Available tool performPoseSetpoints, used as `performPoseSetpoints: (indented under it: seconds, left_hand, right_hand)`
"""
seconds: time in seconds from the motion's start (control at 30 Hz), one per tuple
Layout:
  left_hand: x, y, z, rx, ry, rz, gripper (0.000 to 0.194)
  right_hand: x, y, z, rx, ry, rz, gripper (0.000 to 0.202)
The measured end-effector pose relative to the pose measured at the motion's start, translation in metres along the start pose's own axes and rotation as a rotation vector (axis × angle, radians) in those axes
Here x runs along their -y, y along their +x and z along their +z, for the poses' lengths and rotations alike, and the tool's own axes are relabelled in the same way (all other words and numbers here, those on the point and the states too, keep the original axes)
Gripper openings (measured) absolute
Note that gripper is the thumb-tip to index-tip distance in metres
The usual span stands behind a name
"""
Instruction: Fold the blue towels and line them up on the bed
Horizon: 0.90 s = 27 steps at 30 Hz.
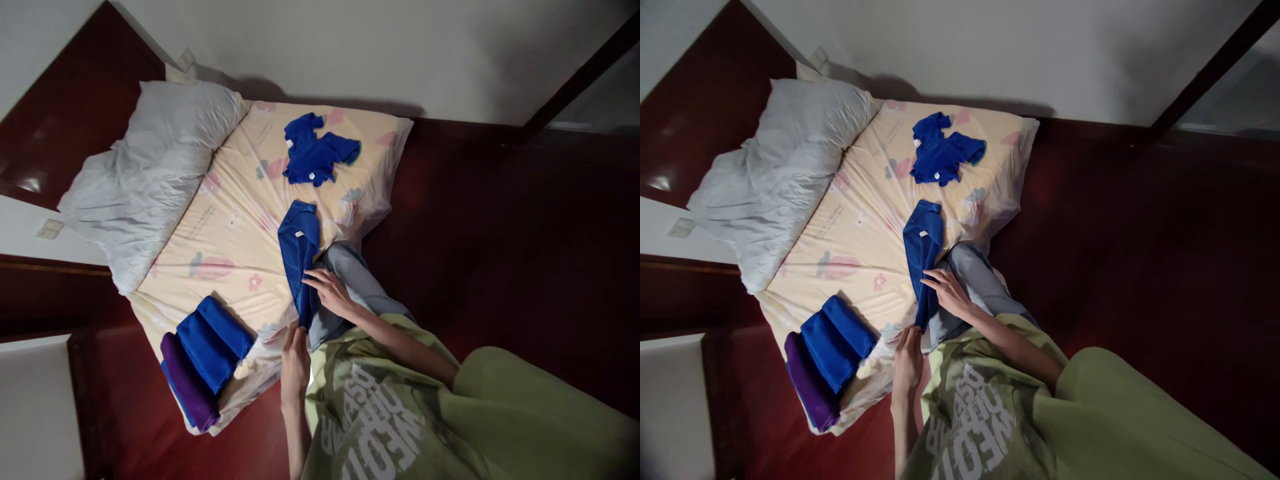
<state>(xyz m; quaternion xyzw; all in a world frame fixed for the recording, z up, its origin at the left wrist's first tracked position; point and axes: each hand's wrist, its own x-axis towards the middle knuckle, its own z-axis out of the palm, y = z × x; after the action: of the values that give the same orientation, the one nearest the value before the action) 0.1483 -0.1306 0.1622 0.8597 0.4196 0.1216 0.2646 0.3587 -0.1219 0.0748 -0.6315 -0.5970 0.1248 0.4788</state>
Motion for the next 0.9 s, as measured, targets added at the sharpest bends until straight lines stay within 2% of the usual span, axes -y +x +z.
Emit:
performPoseSetpoints:
  seconds: [0.07, 0.17, 0.23, 0.37, 0.5, 0.63, 0.73, 0.8, 0.9]
  left_hand:
    - [-0.007, -0.007, -0.003, 0.053, -0.017, -0.023, 0.026]
    - [-0.015, -0.020, -0.005, 0.033, -0.009, -0.029, 0.027]
    - [-0.017, -0.028, -0.005, -0.031, 0.031, -0.044, 0.031]
    - [-0.014, -0.041, -0.008, -0.258, 0.165, -0.145, 0.035]
    - [-0.013, -0.047, -0.024, -0.394, 0.237, -0.266, 0.033]
    - [-0.009, -0.046, -0.046, -0.400, 0.228, -0.274, 0.024]
    - [0.002, -0.042, -0.062, -0.412, 0.251, -0.259, 0.023]
    - [0.010, -0.038, -0.077, -0.440, 0.282, -0.247, 0.023]
    - [0.017, -0.031, -0.105, -0.500, 0.327, -0.222, 0.023]
  right_hand:
    - [-0.004, -0.001, 0.007, 0.045, -0.042, -0.011, 0.071]
    - [-0.019, 0.010, 0.017, 0.070, -0.100, -0.040, 0.067]
    - [-0.035, 0.025, 0.020, 0.099, -0.151, -0.042, 0.058]
    - [-0.070, 0.052, 0.011, 0.200, -0.229, 0.010, 0.037]
    - [-0.089, 0.058, -0.016, 0.109, -0.218, 0.049, 0.039]
    - [-0.094, 0.064, -0.052, 0.005, -0.190, -0.031, 0.037]
    - [-0.091, 0.079, -0.081, -0.031, -0.105, -0.103, 0.023]
    - [-0.086, 0.091, -0.100, -0.015, -0.029, -0.130, 0.012]
    - [-0.077, 0.108, -0.126, 0.102, -0.014, -0.203, 0.016]
